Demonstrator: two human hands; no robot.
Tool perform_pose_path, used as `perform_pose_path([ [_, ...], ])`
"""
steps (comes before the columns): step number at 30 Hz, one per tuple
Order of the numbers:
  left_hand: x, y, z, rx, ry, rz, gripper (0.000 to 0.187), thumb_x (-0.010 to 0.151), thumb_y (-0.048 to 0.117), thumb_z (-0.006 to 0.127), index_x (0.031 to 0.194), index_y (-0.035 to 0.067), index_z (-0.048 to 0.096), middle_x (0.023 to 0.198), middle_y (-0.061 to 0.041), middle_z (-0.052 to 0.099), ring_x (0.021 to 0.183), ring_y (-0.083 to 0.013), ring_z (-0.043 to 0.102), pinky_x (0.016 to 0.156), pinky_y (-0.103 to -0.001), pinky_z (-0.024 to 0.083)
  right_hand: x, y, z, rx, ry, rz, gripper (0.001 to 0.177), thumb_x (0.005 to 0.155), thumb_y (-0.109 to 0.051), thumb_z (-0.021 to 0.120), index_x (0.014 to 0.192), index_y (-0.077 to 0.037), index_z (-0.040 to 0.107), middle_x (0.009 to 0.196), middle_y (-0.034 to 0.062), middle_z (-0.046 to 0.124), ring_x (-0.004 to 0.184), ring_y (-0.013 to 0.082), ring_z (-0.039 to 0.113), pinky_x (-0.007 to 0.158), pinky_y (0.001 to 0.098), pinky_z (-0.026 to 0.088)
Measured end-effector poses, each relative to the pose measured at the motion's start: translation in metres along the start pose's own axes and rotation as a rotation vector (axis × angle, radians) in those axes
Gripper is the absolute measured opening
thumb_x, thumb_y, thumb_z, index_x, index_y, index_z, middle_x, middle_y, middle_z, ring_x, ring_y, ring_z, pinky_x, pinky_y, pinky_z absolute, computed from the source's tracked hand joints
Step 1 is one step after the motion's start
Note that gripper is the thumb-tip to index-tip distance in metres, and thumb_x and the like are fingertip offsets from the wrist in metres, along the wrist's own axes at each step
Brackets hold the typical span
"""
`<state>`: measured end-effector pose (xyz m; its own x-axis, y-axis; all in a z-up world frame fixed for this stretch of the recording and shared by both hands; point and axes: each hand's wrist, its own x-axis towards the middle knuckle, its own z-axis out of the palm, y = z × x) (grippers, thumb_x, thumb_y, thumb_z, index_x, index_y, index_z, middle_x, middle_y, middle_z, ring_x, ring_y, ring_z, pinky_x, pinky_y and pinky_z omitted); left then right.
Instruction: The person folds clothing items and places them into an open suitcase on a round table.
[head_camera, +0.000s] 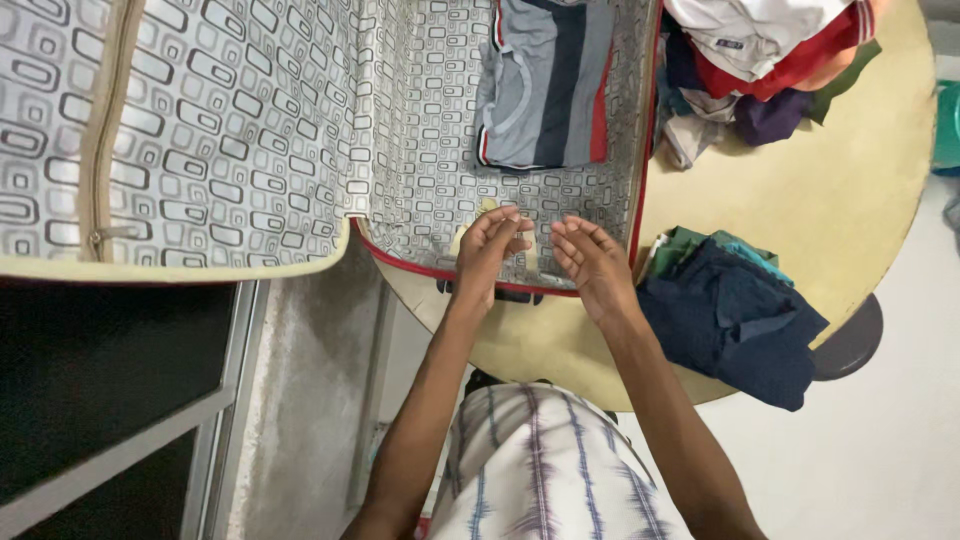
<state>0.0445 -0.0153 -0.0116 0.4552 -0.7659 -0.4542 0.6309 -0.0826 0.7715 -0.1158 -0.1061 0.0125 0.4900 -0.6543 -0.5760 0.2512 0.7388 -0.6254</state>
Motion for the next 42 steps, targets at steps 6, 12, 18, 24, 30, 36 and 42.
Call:
perform_pose_path([
  [6, 0.061, -0.006, -0.017, -0.059, 0.174, -0.142, 0.037, 0.092, 0.021, 0.071, 0.123, 0.003, 0.061, 0.102, -0.01, 0.075, 0.079, -0.014, 0.071, 0.075, -0.027, 0.058, 0.056, 0.019, 0.002, 0.039, 0.102, 0.016, 0.026, 0.1, -0.014, 0.065, 0.121, -0.002, 0.059, 0.113, 0.0104, 0.071, 0.103, 0.0171, 0.069, 0.091, 0.0299, 0.056],
  [12, 0.156, -0.054, -0.044, -0.123, 0.32, -0.073, 0.044, 0.085, 0.015, 0.078, 0.121, 0.001, 0.057, 0.088, -0.008, 0.064, 0.07, -0.017, 0.06, 0.061, -0.031, 0.046, 0.136, 0.04, -0.02, 0.1, 0.281, 0.072, 0.026, 0.101, -0.012, 0.062, 0.122, 0.003, 0.06, 0.107, 0.0096, 0.07, 0.099, 0.0175, 0.069, 0.094, 0.0307, 0.057],
  [18, 0.203, -0.039, -0.027, 0.174, 0.616, 0.125, 0.047, 0.077, 0.015, 0.087, 0.112, 0.0, 0.06, 0.094, -0.004, 0.066, 0.078, -0.014, 0.061, 0.068, -0.032, 0.053, 0.199, 0.032, -0.01, 0.2, 0.401, 0.109, 0.022, 0.1, -0.014, 0.065, 0.117, -0.001, 0.06, 0.096, 0.007, 0.059, 0.079, 0.0174, 0.054, 0.068, 0.0315, 0.047],
  [24, 0.21, -0.048, -0.035, 0.532, 0.648, 0.007, 0.034, 0.076, 0.019, 0.083, 0.09, -0.006, 0.065, 0.084, -0.013, 0.07, 0.071, -0.0212, 0.062, 0.066, -0.038, 0.051, 0.218, 0.021, -0.004, 0.043, 0.569, 0.179, 0.029, 0.097, -0.018, 0.063, 0.122, -0.004, 0.065, 0.102, 0.0081, 0.059, 0.074, 0.0162, 0.047, 0.053, 0.0299, 0.041],
  [30, 0.212, -0.06, -0.038, 0.267, 0.697, 0.124, 0.037, 0.064, 0.017, 0.086, 0.085, 0.004, 0.058, 0.076, -0.003, 0.062, 0.067, -0.0186, 0.059, 0.064, -0.037, 0.052, 0.235, 0.022, 0.004, 0.088, 0.613, 0.091, 0.032, 0.097, -0.03, 0.063, 0.126, -0.017, 0.065, 0.113, -0.0009, 0.064, 0.093, 0.013, 0.058, 0.07, 0.025, 0.051],
  [36, 0.21, -0.057, -0.04, 0.368, 0.5, -0.073, 0.033, 0.073, 0.024, 0.088, 0.07, 0.004, 0.062, 0.062, -0.004, 0.059, 0.054, -0.0165, 0.05, 0.051, -0.036, 0.041, 0.236, 0.02, 0.013, 0.221, 0.662, 0.084, 0.031, 0.093, -0.027, 0.073, 0.118, -0.012, 0.063, 0.102, 0.0053, 0.058, 0.09, 0.0182, 0.056, 0.078, 0.0308, 0.055],
  [42, 0.208, -0.054, -0.043, 0.175, 0.381, -0.198, 0.024, 0.072, 0.019, 0.085, 0.073, 0.006, 0.065, 0.056, 0.0, 0.055, 0.042, -0.0117, 0.045, 0.039, -0.032, 0.032, 0.227, 0.021, -0.009, 0.185, 0.499, 0.01, 0.022, 0.095, -0.023, 0.068, 0.109, -0.007, 0.062, 0.095, 0.0048, 0.062, 0.087, 0.016, 0.061, 0.075, 0.0286, 0.055],
])
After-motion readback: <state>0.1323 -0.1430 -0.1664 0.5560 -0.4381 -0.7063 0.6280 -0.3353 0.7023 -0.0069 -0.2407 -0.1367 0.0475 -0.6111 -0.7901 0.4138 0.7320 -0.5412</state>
